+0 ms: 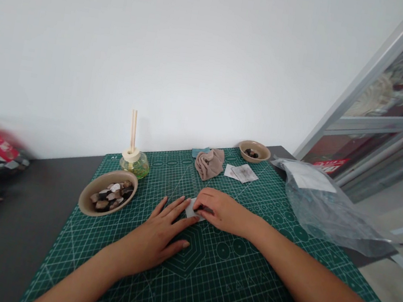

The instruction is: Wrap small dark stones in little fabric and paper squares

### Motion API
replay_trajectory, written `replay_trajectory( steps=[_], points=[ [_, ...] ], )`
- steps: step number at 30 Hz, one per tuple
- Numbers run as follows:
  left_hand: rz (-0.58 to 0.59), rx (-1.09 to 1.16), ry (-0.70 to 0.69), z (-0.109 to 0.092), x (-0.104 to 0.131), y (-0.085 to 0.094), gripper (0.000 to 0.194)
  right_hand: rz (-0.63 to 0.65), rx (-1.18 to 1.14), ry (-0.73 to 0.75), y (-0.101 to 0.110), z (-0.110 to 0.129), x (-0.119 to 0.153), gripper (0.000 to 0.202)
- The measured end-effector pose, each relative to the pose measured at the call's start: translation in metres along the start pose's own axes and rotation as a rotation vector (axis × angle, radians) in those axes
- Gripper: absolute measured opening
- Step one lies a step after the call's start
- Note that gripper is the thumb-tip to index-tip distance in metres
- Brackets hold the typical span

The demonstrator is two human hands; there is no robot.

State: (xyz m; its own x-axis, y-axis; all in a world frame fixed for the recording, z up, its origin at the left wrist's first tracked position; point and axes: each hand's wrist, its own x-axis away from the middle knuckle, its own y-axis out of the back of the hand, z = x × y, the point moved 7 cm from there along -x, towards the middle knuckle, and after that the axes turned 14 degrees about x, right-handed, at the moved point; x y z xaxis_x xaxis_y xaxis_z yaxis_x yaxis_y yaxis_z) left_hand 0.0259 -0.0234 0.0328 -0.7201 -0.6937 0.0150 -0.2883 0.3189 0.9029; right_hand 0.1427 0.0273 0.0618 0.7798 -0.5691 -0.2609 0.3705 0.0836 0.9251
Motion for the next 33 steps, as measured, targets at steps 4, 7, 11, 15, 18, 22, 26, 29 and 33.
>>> replay_trajectory(
  steps=[4, 7, 11, 15, 18, 22, 26, 29, 33],
  points=[
    [-0.017, -0.016, -0.014, -0.0016, -0.0005, -0.0008, 0.047, -0.019, 0.028, -0.04, 0.0021, -0.004, 0.001, 0.009],
    [-0.016, -0.031, -0.017, -0.0007, -0.0007, -0.0024, 0.047, -0.035, 0.024, -0.044, 0.0026, -0.0044, 0.0008, 0.006],
    [-0.022, -0.028, -0.017, 0.0004, -0.0008, -0.0027, 0.047, -0.014, -0.009, -0.011, 0.0005, 0.0002, -0.0006, 0.008],
    [-0.024, -0.013, -0.017, -0.0002, -0.0006, -0.002, 0.046, -0.008, 0.007, -0.031, 0.0008, -0.0036, 0.0009, 0.015],
    [-0.025, -0.007, -0.014, 0.0001, -0.0005, -0.0015, 0.046, 0.0, -0.003, -0.009, -0.0004, -0.0031, 0.0017, 0.022],
    [-0.013, -0.008, -0.01, 0.0012, -0.0007, -0.0013, 0.045, 0.011, -0.006, 0.033, -0.002, 0.0002, 0.0015, 0.025],
    [-0.013, -0.002, -0.014, 0.0004, -0.0011, -0.0008, 0.044, -0.005, 0.007, 0.01, -0.0013, -0.0025, 0.0016, 0.024],
    [-0.025, 0.008, -0.014, -0.0002, -0.0013, -0.0004, 0.044, -0.015, -0.005, 0.033, -0.0025, 0.0003, 0.001, 0.023],
    [-0.018, 0.0, -0.01, 0.0, -0.0012, -0.0013, 0.044, -0.014, 0.0, 0.04, -0.0033, 0.0018, 0.0007, 0.021]
  ],
)
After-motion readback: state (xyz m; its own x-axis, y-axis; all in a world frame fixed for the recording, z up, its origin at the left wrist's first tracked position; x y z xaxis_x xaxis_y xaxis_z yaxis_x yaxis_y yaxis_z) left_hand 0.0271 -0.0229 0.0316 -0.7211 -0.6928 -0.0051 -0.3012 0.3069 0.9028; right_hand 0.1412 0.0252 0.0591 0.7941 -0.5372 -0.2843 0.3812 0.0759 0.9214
